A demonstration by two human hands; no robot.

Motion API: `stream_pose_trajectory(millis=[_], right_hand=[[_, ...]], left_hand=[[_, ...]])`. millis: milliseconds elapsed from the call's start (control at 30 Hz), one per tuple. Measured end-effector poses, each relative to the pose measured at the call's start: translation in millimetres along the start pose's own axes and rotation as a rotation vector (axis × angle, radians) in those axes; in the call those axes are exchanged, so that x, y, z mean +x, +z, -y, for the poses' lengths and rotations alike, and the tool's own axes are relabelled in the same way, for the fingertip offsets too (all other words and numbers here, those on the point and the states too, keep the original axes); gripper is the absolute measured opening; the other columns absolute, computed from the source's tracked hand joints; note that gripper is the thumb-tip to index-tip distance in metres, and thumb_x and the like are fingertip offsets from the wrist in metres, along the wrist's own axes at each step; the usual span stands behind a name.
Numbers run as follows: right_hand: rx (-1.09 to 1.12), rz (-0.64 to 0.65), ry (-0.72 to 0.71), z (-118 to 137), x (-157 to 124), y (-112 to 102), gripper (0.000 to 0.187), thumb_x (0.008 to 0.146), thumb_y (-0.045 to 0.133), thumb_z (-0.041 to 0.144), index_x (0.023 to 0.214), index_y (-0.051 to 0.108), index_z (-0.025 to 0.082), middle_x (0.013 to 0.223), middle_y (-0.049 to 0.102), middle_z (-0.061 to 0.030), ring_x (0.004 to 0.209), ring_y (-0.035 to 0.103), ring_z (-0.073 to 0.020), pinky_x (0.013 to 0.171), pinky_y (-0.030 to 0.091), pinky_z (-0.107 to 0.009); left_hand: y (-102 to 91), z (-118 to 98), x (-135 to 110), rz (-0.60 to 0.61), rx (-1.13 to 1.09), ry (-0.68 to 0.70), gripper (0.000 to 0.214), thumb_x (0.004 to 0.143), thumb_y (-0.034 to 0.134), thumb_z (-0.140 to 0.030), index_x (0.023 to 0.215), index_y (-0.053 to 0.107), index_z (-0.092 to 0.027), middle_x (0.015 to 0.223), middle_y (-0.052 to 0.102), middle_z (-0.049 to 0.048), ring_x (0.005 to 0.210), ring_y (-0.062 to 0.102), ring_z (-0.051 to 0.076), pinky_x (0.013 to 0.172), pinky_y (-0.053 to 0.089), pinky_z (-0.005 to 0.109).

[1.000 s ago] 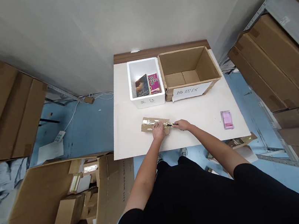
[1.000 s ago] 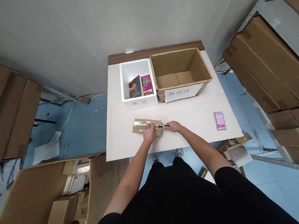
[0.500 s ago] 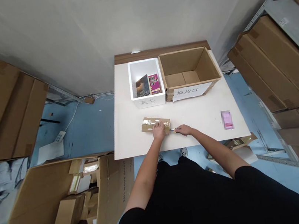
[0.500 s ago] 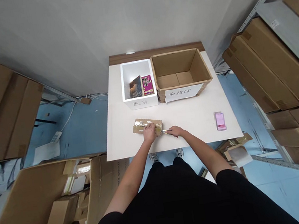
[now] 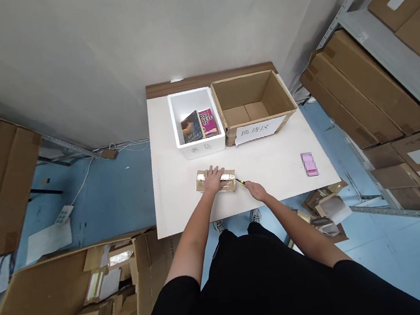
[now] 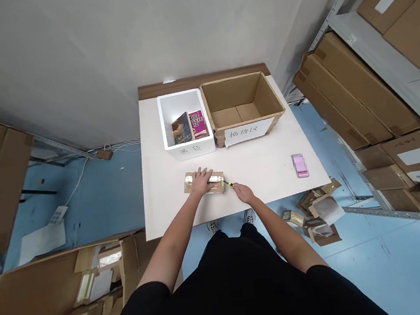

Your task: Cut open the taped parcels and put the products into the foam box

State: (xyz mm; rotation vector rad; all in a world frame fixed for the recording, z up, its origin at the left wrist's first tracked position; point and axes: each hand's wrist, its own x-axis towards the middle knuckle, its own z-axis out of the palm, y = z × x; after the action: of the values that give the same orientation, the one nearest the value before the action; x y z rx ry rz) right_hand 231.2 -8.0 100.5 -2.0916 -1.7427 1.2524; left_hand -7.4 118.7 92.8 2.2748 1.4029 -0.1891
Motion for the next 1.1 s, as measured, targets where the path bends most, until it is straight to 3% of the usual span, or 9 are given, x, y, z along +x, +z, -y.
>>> stream_pose_trajectory(millis=[100, 233, 433, 800, 933, 1033, 1100], right_hand=[[-0.084, -0.035, -0.036, 5.4, -1.5, 8.4, 0.042, 0.112, 0.034, 0.043, 0.141, 0.060, 0.028, 0.125, 0.070, -0.0070, 0.119, 0.062, -0.0229, 0.098, 0.046, -0.030], [-0.202, -0.070, -0.007, 8.8, -5.1, 12.6, 0.045, 0.111, 0.041, 0.047, 0.150, 0.054, 0.028, 0.125, 0.067, -0.0098, 0.117, 0.061, -0.0247, 0.094, 0.045, -0.030], [-0.246, -0.102, 0.001, 15.3, -6.1, 16.8, 0.041, 0.110, 0.044, 0.048, 0.143, 0.056, 0.027, 0.128, 0.067, -0.0094, 0.115, 0.063, -0.0245, 0.093, 0.045, -0.030], [-0.308, -0.126, 0.180, 44.9, -9.6, 28.8, 0.040, 0.111, 0.037, 0.052, 0.137, 0.052, 0.025, 0.123, 0.069, -0.0137, 0.101, 0.072, -0.0295, 0.085, 0.046, -0.035], [-0.255, -0.176, 0.245, 29.8, -17.3, 32.5, 0.039, 0.112, 0.034, 0.050, 0.137, 0.049, 0.025, 0.124, 0.068, -0.0160, 0.101, 0.072, -0.0298, 0.085, 0.046, -0.036], [-0.192, -0.243, 0.345, 4.4, -22.7, 23.3, 0.038, 0.112, 0.032, 0.046, 0.136, 0.049, 0.022, 0.121, 0.070, -0.0170, 0.099, 0.072, -0.0297, 0.084, 0.047, -0.036], [-0.136, -0.269, 0.339, -10.5, -23.2, 15.9, 0.038, 0.111, 0.034, 0.047, 0.135, 0.050, 0.023, 0.116, 0.072, -0.0144, 0.099, 0.072, -0.0288, 0.083, 0.048, -0.035]], left_hand=[[4.5, 2.4, 0.2, -0.025, 0.013, 0.023, 0.071, 0.094, 0.067, -0.055, 0.158, 0.048, -0.031, 0.161, 0.051, 0.0134, 0.158, 0.029, 0.038, 0.128, 0.018, 0.058], [14.2, 2.1, -6.7, -0.146, 0.031, 0.069, 0.065, 0.101, 0.054, -0.054, 0.158, 0.049, -0.024, 0.153, 0.058, 0.0174, 0.154, 0.037, 0.038, 0.128, 0.021, 0.054], [22.6, 0.1, -11.8, -0.216, 0.008, 0.089, 0.062, 0.106, 0.041, -0.055, 0.153, 0.054, -0.017, 0.139, 0.065, 0.0205, 0.135, 0.054, 0.034, 0.120, 0.031, 0.047], [20.7, -6.3, -20.5, -0.222, 0.018, 0.080, 0.063, 0.107, 0.038, -0.058, 0.154, 0.053, -0.019, 0.139, 0.065, 0.0193, 0.131, 0.055, 0.035, 0.118, 0.031, 0.047], [22.6, -9.0, -23.3, -0.236, 0.019, 0.053, 0.061, 0.107, 0.040, -0.056, 0.153, 0.055, -0.019, 0.139, 0.065, 0.0195, 0.131, 0.056, 0.034, 0.118, 0.033, 0.047], [24.3, -9.9, -23.6, -0.251, 0.020, 0.011, 0.058, 0.108, 0.036, -0.052, 0.150, 0.059, -0.019, 0.133, 0.069, 0.0190, 0.127, 0.058, 0.034, 0.115, 0.037, 0.047], [25.7, -10.1, -23.6, -0.253, 0.011, -0.022, 0.057, 0.109, 0.034, -0.052, 0.148, 0.060, -0.020, 0.130, 0.070, 0.0182, 0.126, 0.059, 0.034, 0.114, 0.038, 0.047]])
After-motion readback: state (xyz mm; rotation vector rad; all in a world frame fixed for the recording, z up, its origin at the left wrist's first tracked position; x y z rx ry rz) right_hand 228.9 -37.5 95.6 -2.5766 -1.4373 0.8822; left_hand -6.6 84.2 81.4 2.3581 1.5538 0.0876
